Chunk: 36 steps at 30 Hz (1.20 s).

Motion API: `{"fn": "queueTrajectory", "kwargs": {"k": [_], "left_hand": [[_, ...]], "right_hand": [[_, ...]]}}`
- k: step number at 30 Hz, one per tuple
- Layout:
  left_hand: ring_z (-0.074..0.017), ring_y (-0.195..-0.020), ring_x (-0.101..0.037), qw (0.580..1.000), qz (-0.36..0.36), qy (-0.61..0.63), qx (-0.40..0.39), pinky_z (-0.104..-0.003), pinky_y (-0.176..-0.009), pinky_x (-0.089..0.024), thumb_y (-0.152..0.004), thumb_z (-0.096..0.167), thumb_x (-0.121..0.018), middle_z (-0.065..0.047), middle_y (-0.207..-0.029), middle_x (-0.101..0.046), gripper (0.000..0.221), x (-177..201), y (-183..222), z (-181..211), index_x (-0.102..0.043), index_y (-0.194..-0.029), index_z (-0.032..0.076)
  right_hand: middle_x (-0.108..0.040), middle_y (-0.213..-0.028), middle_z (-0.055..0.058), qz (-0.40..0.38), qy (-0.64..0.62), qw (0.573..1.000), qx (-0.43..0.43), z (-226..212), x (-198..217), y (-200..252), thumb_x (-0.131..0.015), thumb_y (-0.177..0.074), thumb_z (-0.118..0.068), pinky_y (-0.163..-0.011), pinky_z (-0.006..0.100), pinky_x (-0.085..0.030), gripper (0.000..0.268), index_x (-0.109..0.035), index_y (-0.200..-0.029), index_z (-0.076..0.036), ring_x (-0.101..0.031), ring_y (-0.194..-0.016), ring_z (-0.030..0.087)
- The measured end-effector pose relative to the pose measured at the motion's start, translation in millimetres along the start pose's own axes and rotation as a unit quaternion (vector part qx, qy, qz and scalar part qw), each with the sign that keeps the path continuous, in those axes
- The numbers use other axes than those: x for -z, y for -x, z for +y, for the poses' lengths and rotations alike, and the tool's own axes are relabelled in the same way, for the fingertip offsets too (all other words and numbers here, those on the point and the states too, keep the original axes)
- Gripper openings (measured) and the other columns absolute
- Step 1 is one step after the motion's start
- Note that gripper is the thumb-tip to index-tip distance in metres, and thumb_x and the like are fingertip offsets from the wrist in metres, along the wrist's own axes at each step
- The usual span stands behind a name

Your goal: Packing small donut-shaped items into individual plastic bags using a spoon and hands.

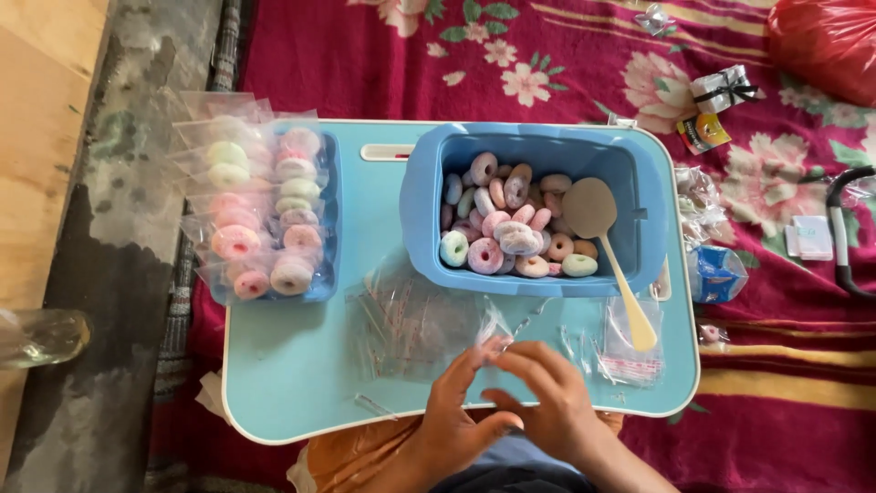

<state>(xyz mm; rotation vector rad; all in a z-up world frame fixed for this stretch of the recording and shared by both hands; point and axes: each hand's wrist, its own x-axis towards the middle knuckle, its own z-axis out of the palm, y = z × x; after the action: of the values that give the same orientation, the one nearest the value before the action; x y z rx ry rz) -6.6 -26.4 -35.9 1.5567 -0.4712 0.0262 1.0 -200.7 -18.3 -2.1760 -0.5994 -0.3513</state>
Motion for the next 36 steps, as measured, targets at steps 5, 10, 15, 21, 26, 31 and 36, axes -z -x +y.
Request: {"fn": "queueTrajectory", "kwargs": {"k": [5,10,15,21,26,31,36], "left_hand": [[-0.0167,-0.098,-0.075,0.986,0.074,0.009,0.152,-0.031,-0.086,-0.058,-0.098,0.028,-0.06,-0.004,-0.106,-0.079,0.03,5.1,-3.7,2.4,-0.076,-0.115,0.009],[-0.021,-0.098,-0.077,0.991,0.08,0.001,0.104,-0.034,-0.084,-0.06,-0.104,0.034,-0.054,-0.007,-0.104,-0.08,0.033,17.7,-10.9,4.6,-0.077,-0.105,0.01],[-0.0202,-0.094,-0.077,0.989,0.098,-0.038,0.105,-0.033,-0.083,-0.06,-0.102,0.032,-0.058,-0.006,-0.098,-0.081,0.03,23.3,-14.9,-1.7,-0.078,-0.096,0.009],[-0.0153,-0.088,-0.077,0.978,0.112,0.014,0.176,-0.03,-0.081,-0.061,-0.091,0.021,-0.075,-0.002,-0.09,-0.081,0.012,23.7,-14.0,-5.3,-0.08,-0.091,0.01],[-0.0188,-0.09,-0.079,0.986,0.095,0.016,0.132,-0.032,-0.083,-0.063,-0.089,0.02,-0.078,-0.007,-0.094,-0.082,0.012,24.2,-16.2,-2.2,-0.08,-0.093,0.009],[-0.0193,-0.09,-0.079,0.989,0.076,0.036,0.124,-0.031,-0.08,-0.064,-0.091,0.02,-0.076,-0.007,-0.096,-0.082,0.013,26.1,-14.3,0.5,-0.081,-0.097,0.009],[-0.0214,-0.09,-0.077,0.995,0.042,0.026,0.088,-0.034,-0.08,-0.063,-0.094,0.022,-0.073,-0.009,-0.097,-0.08,0.016,27.3,-12.5,0.8,-0.078,-0.1,0.008]], "right_hand": [[-0.071,-0.116,0.015,-0.068,-0.006,0.998,0.014,-2.5,-6.6,9.8,-0.077,-0.089,-0.008,-0.077,0.039,-0.062,0.039,-0.061,-0.125,-0.008,-0.072,-0.094,0.029],[-0.069,-0.094,0.011,-0.013,-0.035,0.999,0.007,-2.8,4.6,3.3,-0.07,-0.095,-0.016,-0.064,0.032,-0.055,0.025,-0.067,-0.118,-0.006,-0.065,-0.07,0.021],[-0.062,-0.124,0.008,0.044,0.033,0.998,0.014,3.5,12.7,-2.6,-0.078,-0.092,-0.027,-0.084,0.039,-0.056,0.03,-0.067,-0.119,-0.022,-0.064,-0.108,0.03],[-0.053,-0.143,0.015,-0.004,-0.001,1.0,0.026,6.3,12.2,-2.9,-0.083,-0.089,-0.027,-0.092,0.044,-0.059,0.039,-0.067,-0.124,-0.019,-0.062,-0.123,0.034],[-0.072,-0.116,0.01,-0.015,0.0,1.0,0.001,0.5,7.3,-7.0,-0.08,-0.09,-0.021,-0.082,0.036,-0.056,0.035,-0.067,-0.122,-0.014,-0.073,-0.1,0.024],[-0.072,-0.095,0.005,-0.028,0.009,0.999,0.017,-1.1,5.6,-13.4,-0.079,-0.09,-0.015,-0.071,0.034,-0.054,0.016,-0.068,-0.102,-0.011,-0.07,-0.081,0.02],[-0.068,-0.093,0.003,-0.078,0.023,0.996,0.03,0.9,8.3,-12.4,-0.07,-0.094,-0.007,-0.068,0.035,-0.052,0.012,-0.072,-0.103,-0.015,-0.069,-0.081,0.02]]}}
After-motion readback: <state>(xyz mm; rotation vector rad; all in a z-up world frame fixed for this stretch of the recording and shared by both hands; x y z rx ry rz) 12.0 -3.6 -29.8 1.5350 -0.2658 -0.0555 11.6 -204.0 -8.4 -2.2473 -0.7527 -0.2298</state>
